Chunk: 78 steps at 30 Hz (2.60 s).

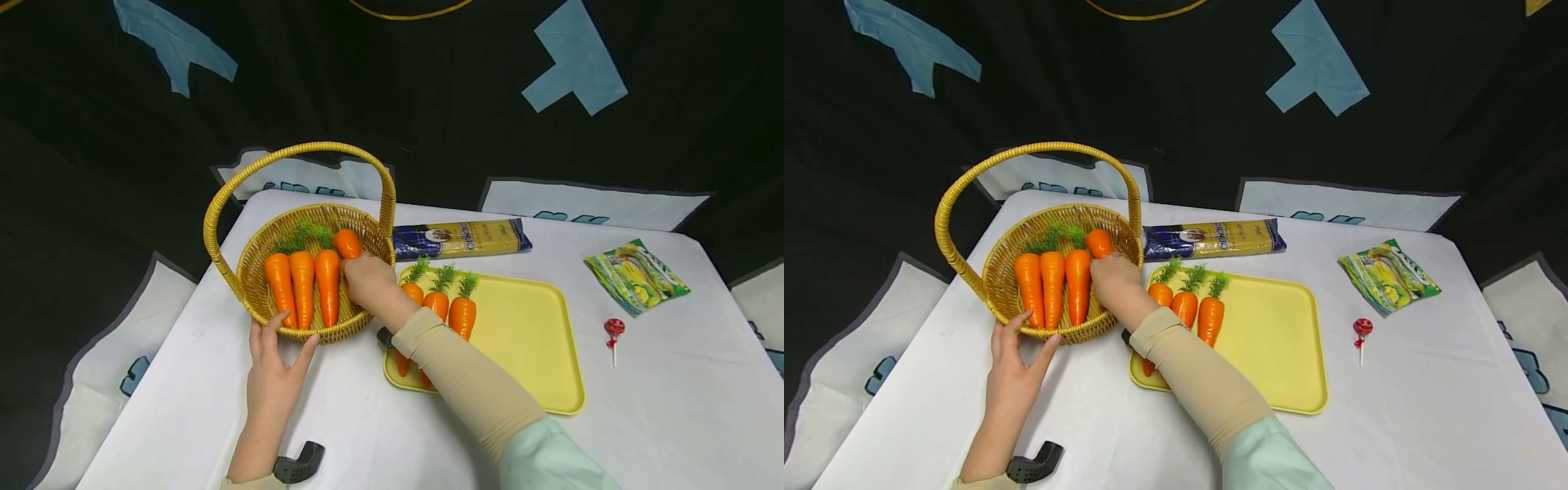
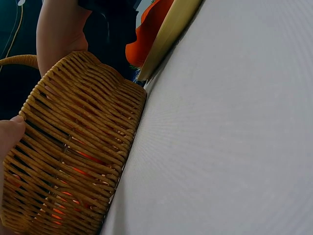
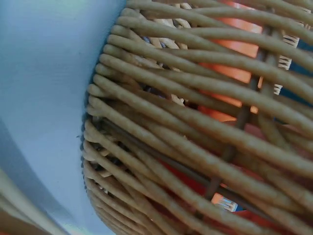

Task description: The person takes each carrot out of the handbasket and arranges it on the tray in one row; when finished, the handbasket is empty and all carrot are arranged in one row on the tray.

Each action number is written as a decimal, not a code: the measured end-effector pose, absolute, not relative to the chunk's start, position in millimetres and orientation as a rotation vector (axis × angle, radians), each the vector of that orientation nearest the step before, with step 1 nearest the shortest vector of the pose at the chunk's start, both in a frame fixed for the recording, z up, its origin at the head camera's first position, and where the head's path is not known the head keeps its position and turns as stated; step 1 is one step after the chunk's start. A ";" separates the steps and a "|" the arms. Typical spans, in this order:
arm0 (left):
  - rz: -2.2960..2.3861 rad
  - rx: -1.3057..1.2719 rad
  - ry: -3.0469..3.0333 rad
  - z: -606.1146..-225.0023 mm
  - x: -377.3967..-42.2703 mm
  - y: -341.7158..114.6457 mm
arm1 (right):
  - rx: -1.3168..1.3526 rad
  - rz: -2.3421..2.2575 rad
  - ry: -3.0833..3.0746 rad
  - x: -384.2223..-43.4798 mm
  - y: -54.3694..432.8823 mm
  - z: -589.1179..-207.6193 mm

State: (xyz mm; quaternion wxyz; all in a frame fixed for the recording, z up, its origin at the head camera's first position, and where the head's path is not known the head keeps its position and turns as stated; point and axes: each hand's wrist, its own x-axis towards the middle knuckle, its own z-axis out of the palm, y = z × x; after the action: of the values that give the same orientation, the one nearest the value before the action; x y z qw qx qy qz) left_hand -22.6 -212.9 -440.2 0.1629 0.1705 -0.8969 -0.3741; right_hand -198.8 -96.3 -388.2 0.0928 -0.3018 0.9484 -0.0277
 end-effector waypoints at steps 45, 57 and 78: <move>-1.104 0.526 -2.575 -441.8 -23.2 -212.3 | -0.744 -1.295 2.635 -129.9 55.9 -333.4; -1.097 0.499 -2.555 -439.6 -24.7 -211.3 | -0.527 -1.299 2.719 -106.2 115.7 -364.6; -1.096 0.480 -2.531 -441.7 -25.4 -211.2 | -0.247 -1.042 2.820 -80.3 133.7 -418.8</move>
State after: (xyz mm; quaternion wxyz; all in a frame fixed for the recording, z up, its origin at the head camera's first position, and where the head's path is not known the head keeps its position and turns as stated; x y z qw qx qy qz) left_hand -25.4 -211.2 -441.7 0.1702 0.1688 -0.8909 -0.3857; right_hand -80.3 133.7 -418.8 0.0624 -0.0817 0.9330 -0.3449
